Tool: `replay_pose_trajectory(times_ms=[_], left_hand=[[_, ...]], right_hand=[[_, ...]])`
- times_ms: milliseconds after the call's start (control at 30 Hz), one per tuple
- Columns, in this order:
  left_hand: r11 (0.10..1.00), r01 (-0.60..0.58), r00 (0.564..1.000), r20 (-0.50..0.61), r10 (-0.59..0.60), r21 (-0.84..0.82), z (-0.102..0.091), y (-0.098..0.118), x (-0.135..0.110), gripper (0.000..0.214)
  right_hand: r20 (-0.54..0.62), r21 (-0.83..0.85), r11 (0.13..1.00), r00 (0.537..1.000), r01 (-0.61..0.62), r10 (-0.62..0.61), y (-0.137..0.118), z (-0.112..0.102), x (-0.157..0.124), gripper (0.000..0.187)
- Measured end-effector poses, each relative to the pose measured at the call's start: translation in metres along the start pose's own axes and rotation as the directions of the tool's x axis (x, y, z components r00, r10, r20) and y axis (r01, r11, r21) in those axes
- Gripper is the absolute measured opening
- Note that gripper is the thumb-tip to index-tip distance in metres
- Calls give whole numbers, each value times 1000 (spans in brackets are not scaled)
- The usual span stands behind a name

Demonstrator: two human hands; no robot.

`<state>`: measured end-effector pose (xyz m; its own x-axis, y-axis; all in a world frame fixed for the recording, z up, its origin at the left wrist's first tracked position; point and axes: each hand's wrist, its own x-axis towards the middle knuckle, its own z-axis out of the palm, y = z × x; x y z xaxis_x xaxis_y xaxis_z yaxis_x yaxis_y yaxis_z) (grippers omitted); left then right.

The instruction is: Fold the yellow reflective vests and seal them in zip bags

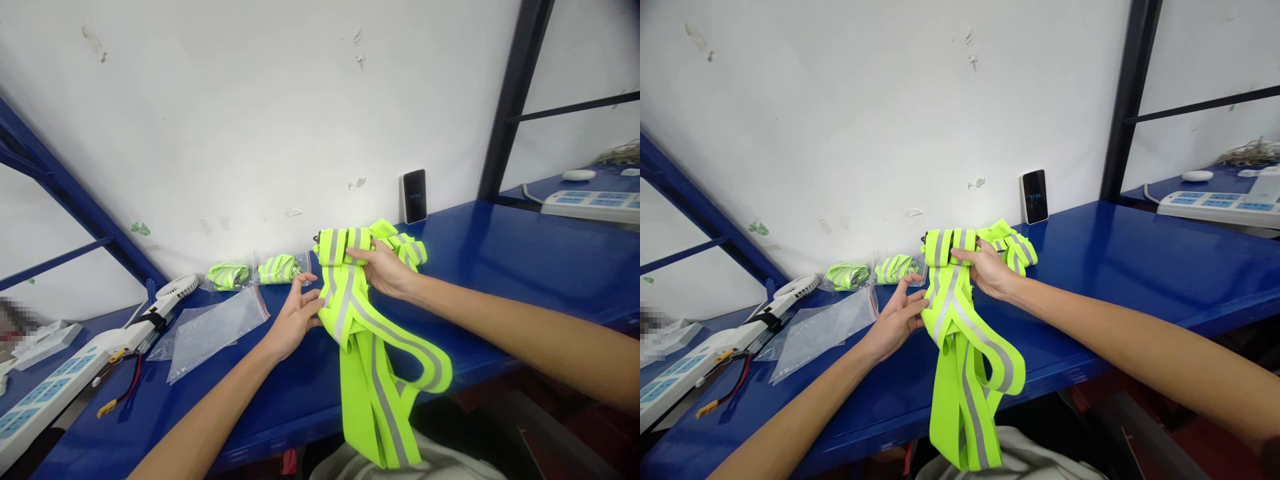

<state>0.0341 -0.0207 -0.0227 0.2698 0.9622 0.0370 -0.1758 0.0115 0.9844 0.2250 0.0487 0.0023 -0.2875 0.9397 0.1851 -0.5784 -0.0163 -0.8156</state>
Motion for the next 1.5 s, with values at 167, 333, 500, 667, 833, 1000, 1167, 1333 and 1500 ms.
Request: replay_pose_trajectory(times_ms=[167, 333, 500, 667, 833, 1000, 1167, 1333, 1500], left_hand=[[941, -111, 994, 32, 107, 319, 0, -3, 0, 15], [805, -157, 986, 50, 157, 571, -4, -4, -2, 32], [743, -181, 974, 11, 228, 645, -5, -4, -4, 27], [485, -393, 882, 172, 439, 781, -1, -1, -7, 14], [229, -546, 774, 381, 506, 806, 0, 5, -9, 11], [221, -472, 857, 385, 343, 854, -3, 8, -10, 16], [424, -467, 882, 373, 290, 776, -8, 8, -9, 28], [467, -427, 904, 350, 245, 774, -2, 12, -10, 21], [421, -332, 938, 251, 237, 844, 5, 13, -10, 31]], right_hand=[[-82, -19, 1000, 997, 15, -16, 0, -1, 1, 25], [-89, -23, 1000, 996, 6, -8, 0, -1, 1, 27], [-70, -39, 997, 995, 70, -73, -2, -7, 7, 21], [-111, -37, 994, 989, 99, -102, -1, -15, 15, 20], [-66, -48, 997, 996, 56, -59, 5, -11, 13, 22], [-61, -59, 998, 998, 22, -26, 8, -8, 11, 24], [-70, -102, 994, 997, 37, -45, 8, -13, 13, 22], [-73, -120, 992, 997, 27, -36, 10, -14, 13, 26], [-101, -112, 994, 995, -7, -4, 15, -13, 9, 35]])
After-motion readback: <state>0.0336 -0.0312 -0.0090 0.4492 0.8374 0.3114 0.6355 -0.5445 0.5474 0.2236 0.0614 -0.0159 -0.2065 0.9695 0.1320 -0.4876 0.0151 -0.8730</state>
